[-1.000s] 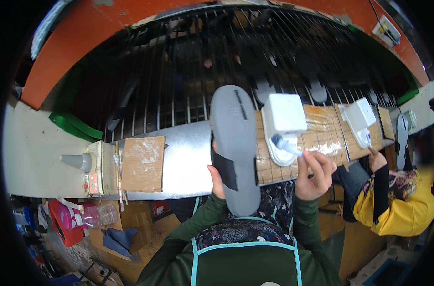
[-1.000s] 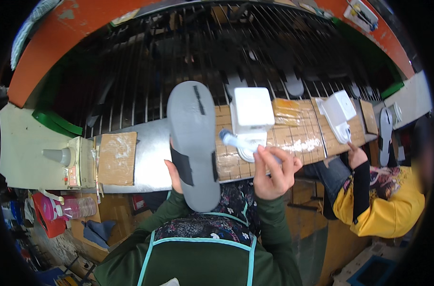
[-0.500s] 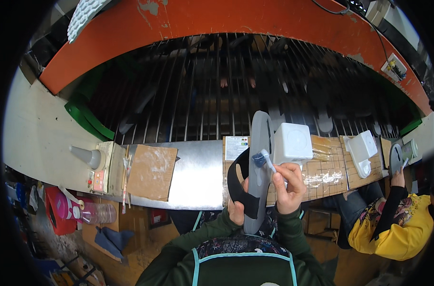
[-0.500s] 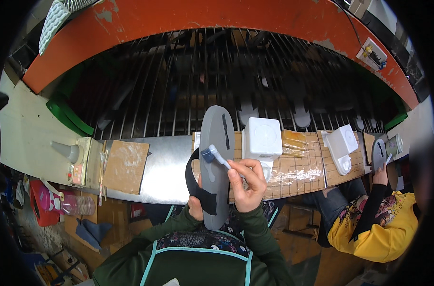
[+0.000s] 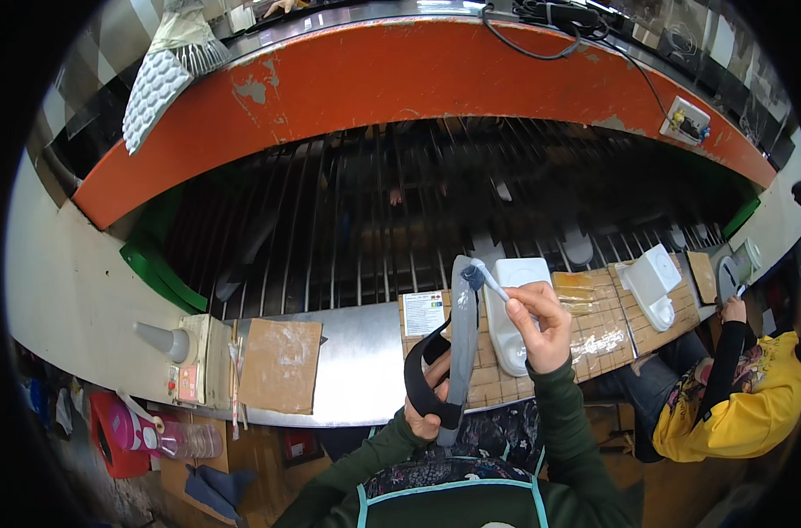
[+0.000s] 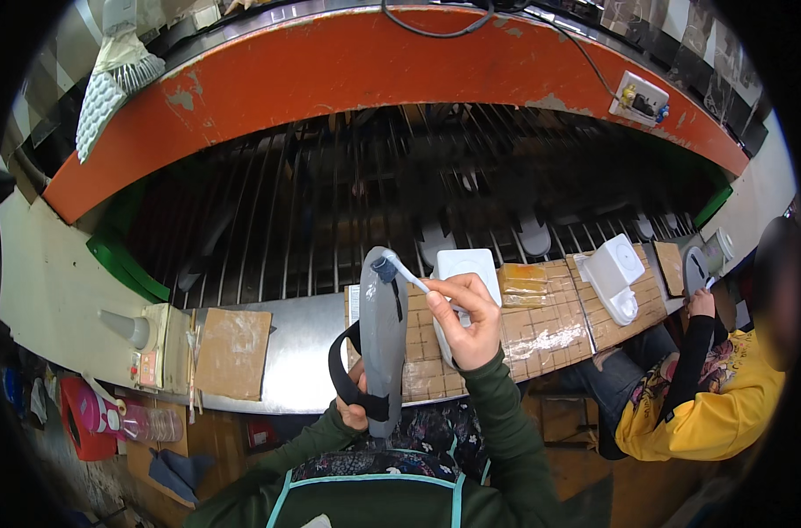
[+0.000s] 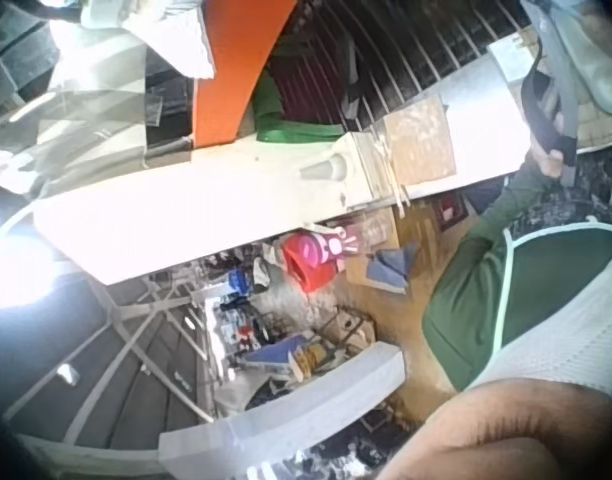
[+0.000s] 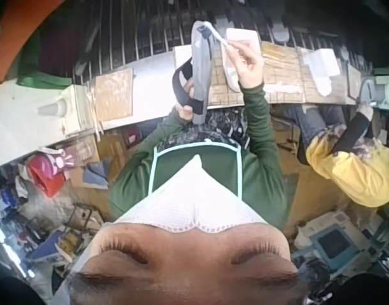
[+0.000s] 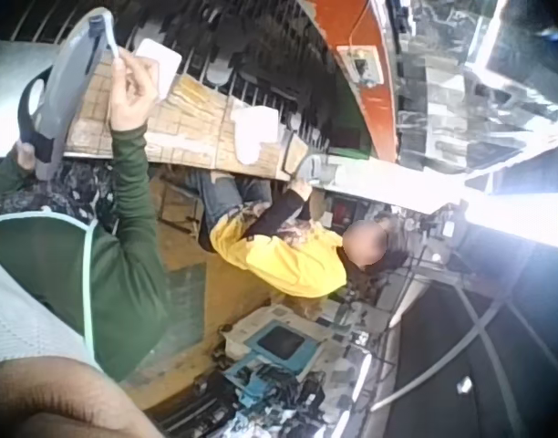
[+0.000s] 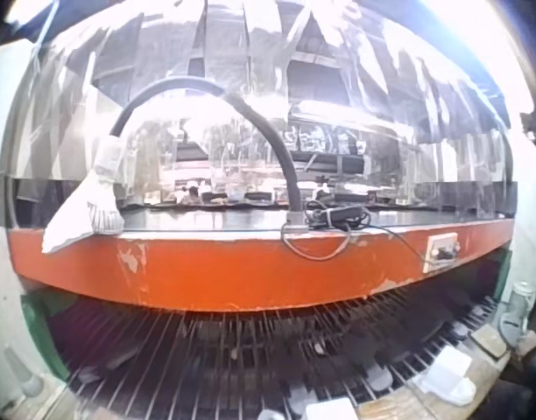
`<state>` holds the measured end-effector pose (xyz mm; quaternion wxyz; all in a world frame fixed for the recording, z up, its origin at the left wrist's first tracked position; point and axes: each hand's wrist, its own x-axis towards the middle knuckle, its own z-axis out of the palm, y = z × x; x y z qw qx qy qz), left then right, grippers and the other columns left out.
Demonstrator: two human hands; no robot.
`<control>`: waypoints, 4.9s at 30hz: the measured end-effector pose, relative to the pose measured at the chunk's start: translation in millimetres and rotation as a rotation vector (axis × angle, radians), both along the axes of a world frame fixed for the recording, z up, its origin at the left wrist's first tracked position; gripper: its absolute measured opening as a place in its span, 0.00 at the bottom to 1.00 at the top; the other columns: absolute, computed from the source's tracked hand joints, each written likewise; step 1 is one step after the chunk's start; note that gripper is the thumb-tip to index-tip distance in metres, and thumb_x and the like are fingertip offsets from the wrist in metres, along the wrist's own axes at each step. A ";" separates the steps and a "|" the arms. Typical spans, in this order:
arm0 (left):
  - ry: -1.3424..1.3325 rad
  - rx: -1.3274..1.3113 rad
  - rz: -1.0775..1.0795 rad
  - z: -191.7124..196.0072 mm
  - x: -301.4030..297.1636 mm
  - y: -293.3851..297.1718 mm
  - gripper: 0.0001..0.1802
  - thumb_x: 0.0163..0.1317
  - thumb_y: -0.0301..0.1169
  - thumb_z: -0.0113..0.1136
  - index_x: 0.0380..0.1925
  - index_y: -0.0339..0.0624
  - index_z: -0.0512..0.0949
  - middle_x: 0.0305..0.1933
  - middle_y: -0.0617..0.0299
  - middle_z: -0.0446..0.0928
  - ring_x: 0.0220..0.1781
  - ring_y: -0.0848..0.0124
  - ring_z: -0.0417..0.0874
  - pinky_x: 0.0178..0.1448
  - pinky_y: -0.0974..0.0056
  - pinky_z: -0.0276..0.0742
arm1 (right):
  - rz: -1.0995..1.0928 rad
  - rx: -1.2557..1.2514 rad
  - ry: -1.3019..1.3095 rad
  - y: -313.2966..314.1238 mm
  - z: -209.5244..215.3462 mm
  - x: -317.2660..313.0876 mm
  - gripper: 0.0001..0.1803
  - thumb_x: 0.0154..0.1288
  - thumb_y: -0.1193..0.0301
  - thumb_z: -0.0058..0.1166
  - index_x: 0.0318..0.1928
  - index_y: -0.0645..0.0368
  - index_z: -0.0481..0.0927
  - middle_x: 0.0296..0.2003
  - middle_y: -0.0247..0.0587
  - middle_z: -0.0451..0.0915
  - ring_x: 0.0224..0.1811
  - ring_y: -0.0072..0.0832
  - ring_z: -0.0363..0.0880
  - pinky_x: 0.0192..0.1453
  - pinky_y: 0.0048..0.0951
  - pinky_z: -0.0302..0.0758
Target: The person repeatedly paints gray plastic shoe components with a small brush, dipping the brush into a white container and applying paint to the edges and surfaces. The person places finished pieces on a nearby rack and continues the process with additional parts.
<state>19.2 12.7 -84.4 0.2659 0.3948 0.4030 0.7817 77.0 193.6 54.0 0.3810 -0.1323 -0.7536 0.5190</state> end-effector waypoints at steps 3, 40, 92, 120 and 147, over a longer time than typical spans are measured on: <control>0.083 -0.021 0.003 -3.1 -5.8 -2.2 0.58 0.57 0.63 0.55 0.68 0.23 0.46 0.71 0.45 0.54 0.71 0.60 0.60 0.72 0.59 0.54 | -0.019 0.073 -0.036 12.5 5.3 0.8 0.10 0.62 0.74 0.58 0.42 0.65 0.84 0.34 0.37 0.75 0.36 0.22 0.73 0.41 0.21 0.69; 0.608 0.006 0.147 32.0 -34.2 -5.1 0.32 0.68 0.60 0.34 0.62 0.57 0.71 0.66 0.35 0.63 0.70 0.44 0.62 0.71 0.42 0.52 | -0.094 0.454 0.016 37.9 4.4 26.6 0.11 0.52 0.76 0.66 0.39 0.56 0.87 0.31 0.33 0.76 0.24 0.18 0.65 0.35 0.22 0.62; 0.275 -0.197 0.035 62.7 -37.1 -16.9 0.43 0.68 0.59 0.37 0.63 0.26 0.63 0.65 0.42 0.66 0.64 0.59 0.69 0.67 0.60 0.62 | -0.054 0.531 -0.063 28.3 6.4 18.8 0.10 0.52 0.75 0.66 0.38 0.56 0.87 0.31 0.32 0.75 0.24 0.20 0.65 0.33 0.23 0.61; 0.282 -0.269 0.041 72.0 -44.3 -14.4 0.37 0.71 0.52 0.33 0.65 0.28 0.62 0.62 0.44 0.70 0.59 0.62 0.72 0.63 0.63 0.65 | -0.083 0.685 -0.079 26.6 3.8 18.4 0.12 0.49 0.75 0.67 0.37 0.54 0.87 0.30 0.30 0.76 0.26 0.22 0.64 0.37 0.26 0.58; 0.038 -0.172 0.122 57.0 -45.6 9.5 0.33 0.76 0.47 0.25 0.65 0.30 0.62 0.48 0.55 0.74 0.47 0.73 0.72 0.55 0.70 0.66 | -0.051 0.801 -0.138 8.5 3.3 16.0 0.12 0.48 0.73 0.67 0.37 0.51 0.87 0.29 0.30 0.77 0.29 0.23 0.68 0.38 0.29 0.56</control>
